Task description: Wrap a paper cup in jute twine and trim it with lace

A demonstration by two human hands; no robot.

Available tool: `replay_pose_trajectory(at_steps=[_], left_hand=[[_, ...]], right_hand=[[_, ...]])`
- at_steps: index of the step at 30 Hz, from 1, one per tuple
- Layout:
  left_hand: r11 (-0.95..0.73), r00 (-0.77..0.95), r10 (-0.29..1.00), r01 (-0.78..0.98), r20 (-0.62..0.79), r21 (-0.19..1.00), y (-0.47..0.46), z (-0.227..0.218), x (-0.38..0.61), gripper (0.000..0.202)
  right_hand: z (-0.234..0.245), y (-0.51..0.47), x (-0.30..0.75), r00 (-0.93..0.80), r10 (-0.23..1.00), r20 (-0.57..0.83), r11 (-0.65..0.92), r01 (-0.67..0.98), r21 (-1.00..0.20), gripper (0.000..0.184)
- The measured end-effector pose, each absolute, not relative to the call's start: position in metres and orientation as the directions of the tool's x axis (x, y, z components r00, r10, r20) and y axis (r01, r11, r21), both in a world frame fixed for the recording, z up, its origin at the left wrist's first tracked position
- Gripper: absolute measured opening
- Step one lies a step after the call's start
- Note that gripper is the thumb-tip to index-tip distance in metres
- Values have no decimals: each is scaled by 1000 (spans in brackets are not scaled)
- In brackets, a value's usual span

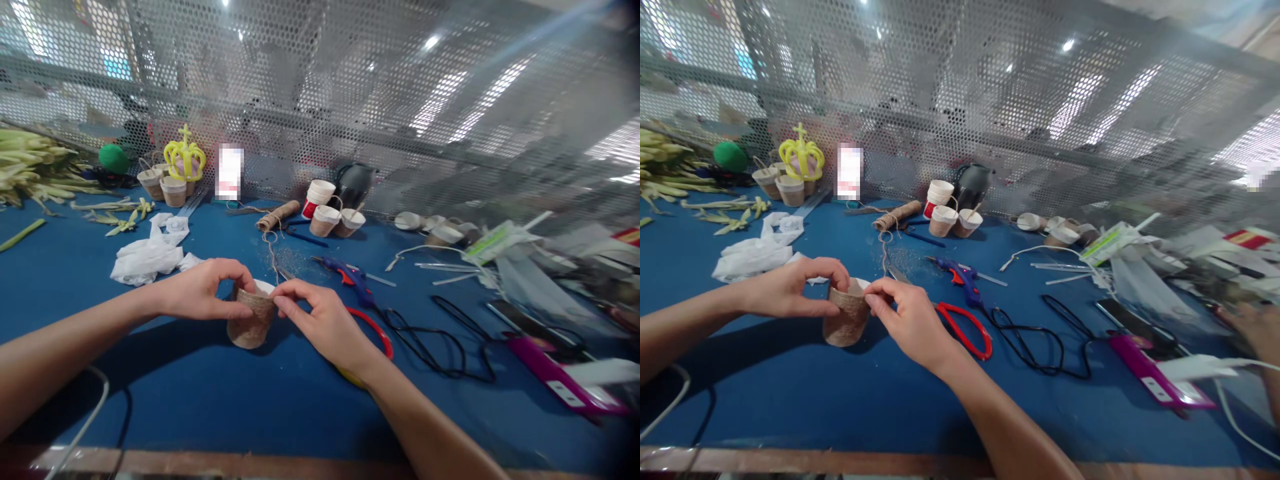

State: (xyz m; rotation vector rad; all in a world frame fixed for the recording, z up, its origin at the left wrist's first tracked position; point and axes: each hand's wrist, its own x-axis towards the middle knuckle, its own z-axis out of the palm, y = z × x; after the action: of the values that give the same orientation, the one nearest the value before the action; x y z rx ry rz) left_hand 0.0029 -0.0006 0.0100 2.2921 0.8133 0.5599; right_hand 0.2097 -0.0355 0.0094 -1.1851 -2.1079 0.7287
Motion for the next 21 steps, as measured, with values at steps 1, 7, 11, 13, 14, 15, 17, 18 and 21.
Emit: replay_pose_trajectory(at_steps=[1, 7, 11, 13, 14, 15, 17, 18, 21], left_hand=[[-606, 715, 677, 408, 175, 682, -2, 12, 4, 19], [-554, 682, 718, 437, 140, 709, -4, 18, 13, 14], [-490, 659, 748, 464, 83, 738, -3, 19, 17, 18], [-471, 657, 751, 467, 63, 748, -3, 21, 17, 18], [-470, 659, 750, 468, 59, 748, -3, 23, 17, 19], [-475, 663, 747, 471, 57, 744, -3, 24, 17, 20], [-492, 669, 741, 483, 57, 725, -2, 27, 15, 22], [-501, 670, 740, 491, 58, 713, -2, 28, 15, 22], [-521, 673, 737, 514, 57, 682, -2, 28, 14, 21]], right_hand=[[10, -36, 209, -422, 873, 243, 460, 549, -698, 11], [7, -35, 205, -423, 861, 282, 496, 578, -648, 12], [6, -35, 203, -423, 855, 301, 511, 587, -628, 12], [6, -36, 202, -425, 850, 310, 519, 584, -624, 13], [7, -36, 202, -427, 849, 311, 521, 580, -626, 13], [7, -36, 202, -428, 848, 311, 521, 575, -630, 14], [8, -36, 201, -428, 849, 310, 520, 570, -636, 14], [8, -36, 201, -426, 849, 312, 520, 572, -634, 14], [8, -36, 200, -422, 847, 322, 526, 585, -617, 13]])
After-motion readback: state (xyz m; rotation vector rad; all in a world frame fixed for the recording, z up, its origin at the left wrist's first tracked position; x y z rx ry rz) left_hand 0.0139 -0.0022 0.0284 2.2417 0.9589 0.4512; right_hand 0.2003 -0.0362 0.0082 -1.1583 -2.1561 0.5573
